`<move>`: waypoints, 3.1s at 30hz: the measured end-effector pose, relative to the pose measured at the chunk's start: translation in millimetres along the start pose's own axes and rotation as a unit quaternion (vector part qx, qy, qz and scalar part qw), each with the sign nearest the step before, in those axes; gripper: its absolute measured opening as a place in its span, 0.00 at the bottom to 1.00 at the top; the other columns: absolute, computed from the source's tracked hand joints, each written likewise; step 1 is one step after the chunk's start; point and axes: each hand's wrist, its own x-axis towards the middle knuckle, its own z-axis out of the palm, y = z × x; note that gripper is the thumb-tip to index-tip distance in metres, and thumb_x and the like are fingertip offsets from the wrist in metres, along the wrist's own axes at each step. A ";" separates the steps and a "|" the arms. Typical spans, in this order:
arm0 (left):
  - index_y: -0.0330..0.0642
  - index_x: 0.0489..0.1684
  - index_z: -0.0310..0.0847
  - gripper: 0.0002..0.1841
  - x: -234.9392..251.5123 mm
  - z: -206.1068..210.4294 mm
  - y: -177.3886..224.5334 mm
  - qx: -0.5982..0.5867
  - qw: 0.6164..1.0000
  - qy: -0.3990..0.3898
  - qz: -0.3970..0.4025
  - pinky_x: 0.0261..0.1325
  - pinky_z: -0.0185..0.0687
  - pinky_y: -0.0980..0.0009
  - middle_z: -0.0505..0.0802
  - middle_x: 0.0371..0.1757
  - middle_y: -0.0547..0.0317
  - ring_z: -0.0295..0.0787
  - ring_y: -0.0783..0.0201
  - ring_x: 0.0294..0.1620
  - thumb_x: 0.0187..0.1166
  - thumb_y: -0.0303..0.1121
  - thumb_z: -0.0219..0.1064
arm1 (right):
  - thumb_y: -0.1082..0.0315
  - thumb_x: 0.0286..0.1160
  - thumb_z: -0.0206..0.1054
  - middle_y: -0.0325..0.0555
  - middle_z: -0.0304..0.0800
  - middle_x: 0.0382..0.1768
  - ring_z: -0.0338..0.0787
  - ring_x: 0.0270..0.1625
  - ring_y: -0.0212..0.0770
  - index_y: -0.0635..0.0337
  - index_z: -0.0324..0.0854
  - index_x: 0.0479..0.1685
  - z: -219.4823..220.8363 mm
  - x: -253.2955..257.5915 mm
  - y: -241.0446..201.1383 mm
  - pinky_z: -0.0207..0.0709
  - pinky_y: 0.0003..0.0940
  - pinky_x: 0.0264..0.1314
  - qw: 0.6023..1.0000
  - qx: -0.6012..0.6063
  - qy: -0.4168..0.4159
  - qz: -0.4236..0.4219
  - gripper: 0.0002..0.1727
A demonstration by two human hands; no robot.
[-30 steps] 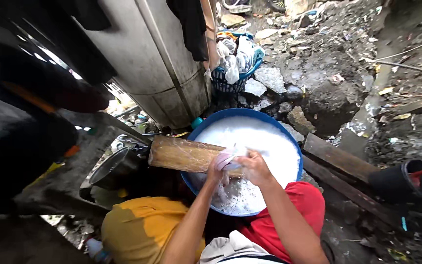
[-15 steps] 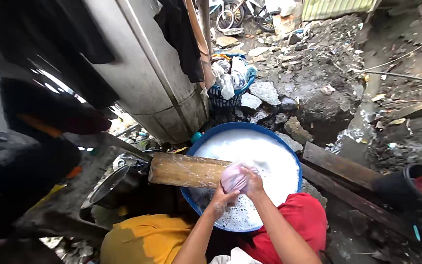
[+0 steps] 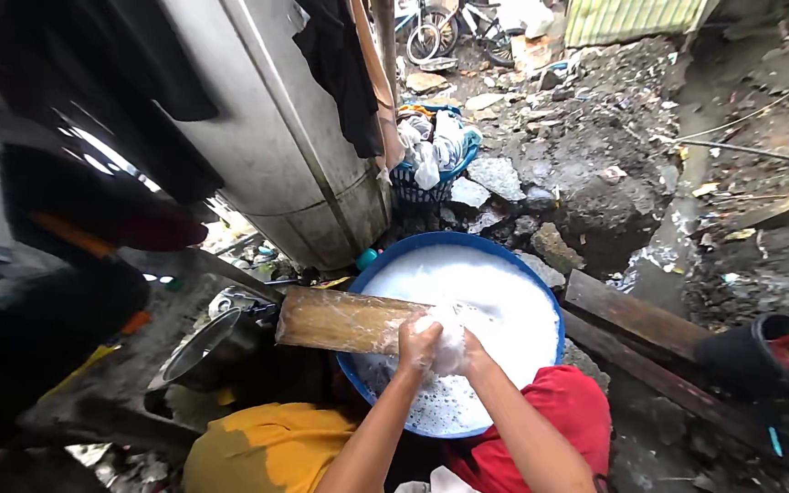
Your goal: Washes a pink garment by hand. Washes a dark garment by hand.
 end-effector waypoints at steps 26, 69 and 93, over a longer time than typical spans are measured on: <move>0.45 0.14 0.81 0.13 -22.2 -40.6 -71.6 0.362 0.684 -0.158 0.614 0.32 0.81 0.65 0.89 0.21 0.58 0.86 0.58 0.27 0.70 0.35 0.62 | 0.72 0.92 0.50 0.53 0.84 0.51 0.82 0.50 0.35 0.72 0.77 0.62 26.0 -38.4 -14.8 0.75 0.28 0.59 0.887 -0.446 -0.095 0.076 0.15; 0.37 0.37 0.95 0.09 -4.0 -120.9 -150.9 0.522 0.838 0.053 0.149 0.53 0.83 0.42 0.98 0.42 0.47 0.96 0.42 0.46 0.71 0.29 0.67 | 0.58 0.83 0.67 0.70 0.71 0.82 0.68 0.86 0.69 0.71 0.70 0.82 -100.0 85.0 109.1 0.57 0.70 0.86 0.557 -0.793 -0.066 0.239 0.34; 0.31 0.70 0.77 0.17 17.5 -53.4 -60.4 0.218 0.905 -0.359 -0.062 0.68 0.81 0.60 0.90 0.59 0.45 0.87 0.62 0.59 0.87 0.27 0.59 | 0.69 0.74 0.68 0.34 0.76 0.23 0.74 0.28 0.26 0.58 0.78 0.23 30.7 -99.3 -132.7 0.69 0.27 0.34 0.662 -0.664 -0.123 -0.326 0.11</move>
